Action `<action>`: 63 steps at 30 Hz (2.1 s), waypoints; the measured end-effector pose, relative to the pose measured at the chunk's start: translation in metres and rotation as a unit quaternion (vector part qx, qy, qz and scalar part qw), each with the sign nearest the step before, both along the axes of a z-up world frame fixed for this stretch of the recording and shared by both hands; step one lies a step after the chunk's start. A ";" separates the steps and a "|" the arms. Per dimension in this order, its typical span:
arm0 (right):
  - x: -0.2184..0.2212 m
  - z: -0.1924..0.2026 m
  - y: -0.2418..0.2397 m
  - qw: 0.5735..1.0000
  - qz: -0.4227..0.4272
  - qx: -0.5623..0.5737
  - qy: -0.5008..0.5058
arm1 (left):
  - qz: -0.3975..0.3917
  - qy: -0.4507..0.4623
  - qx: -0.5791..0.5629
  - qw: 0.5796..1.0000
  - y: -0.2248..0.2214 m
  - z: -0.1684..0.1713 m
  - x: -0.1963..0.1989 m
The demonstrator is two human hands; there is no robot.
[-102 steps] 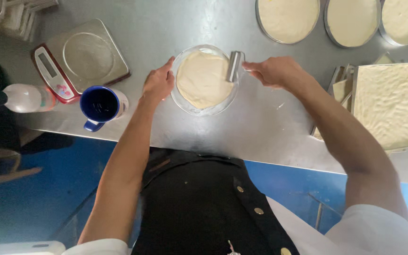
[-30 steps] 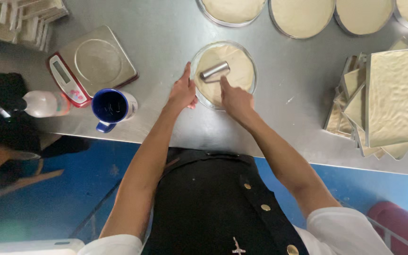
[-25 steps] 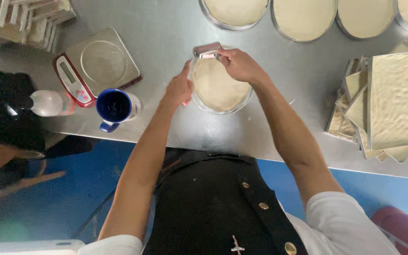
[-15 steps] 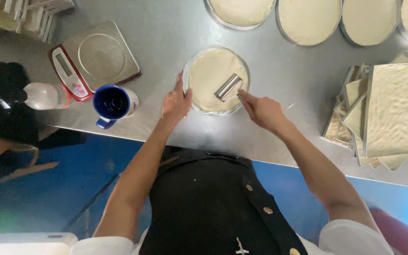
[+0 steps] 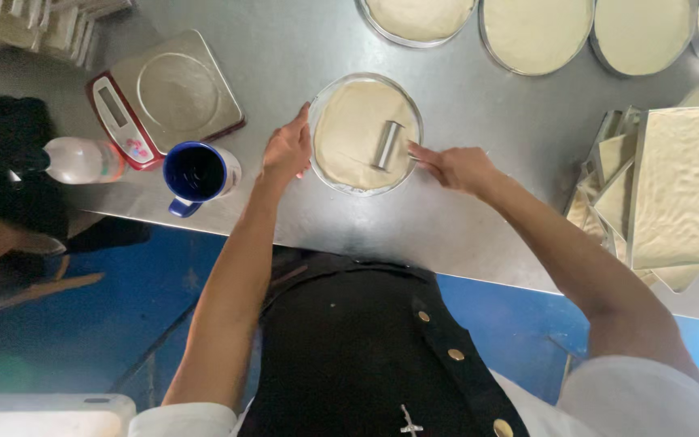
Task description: The person presses dough into round baking pans by hand and using a small roller tool, occasionally moving the pans on a metal table.
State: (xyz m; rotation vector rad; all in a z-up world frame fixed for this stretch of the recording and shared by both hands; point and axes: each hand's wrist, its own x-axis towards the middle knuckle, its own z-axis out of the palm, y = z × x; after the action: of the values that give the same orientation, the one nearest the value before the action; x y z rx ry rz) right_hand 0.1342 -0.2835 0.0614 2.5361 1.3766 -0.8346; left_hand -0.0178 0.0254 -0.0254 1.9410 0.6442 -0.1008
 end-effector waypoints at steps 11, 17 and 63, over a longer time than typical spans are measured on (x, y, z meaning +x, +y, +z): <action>-0.070 -0.004 0.054 0.998 -0.060 0.012 -0.008 | -0.042 0.049 -0.206 0.976 0.004 0.023 -0.013; -0.047 -0.016 0.081 0.933 -0.179 0.295 0.096 | -0.014 0.060 -0.220 0.973 0.002 0.029 -0.027; -0.111 -0.083 0.113 0.955 -0.008 0.277 -0.101 | 0.034 -0.004 -0.203 0.979 -0.017 0.023 -0.013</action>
State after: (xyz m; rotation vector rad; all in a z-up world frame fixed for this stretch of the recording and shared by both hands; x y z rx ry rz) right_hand 0.0234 -0.1706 -0.0219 2.9217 1.7095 -0.1842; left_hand -0.0306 0.0083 -0.0023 1.5245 0.6304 -0.1676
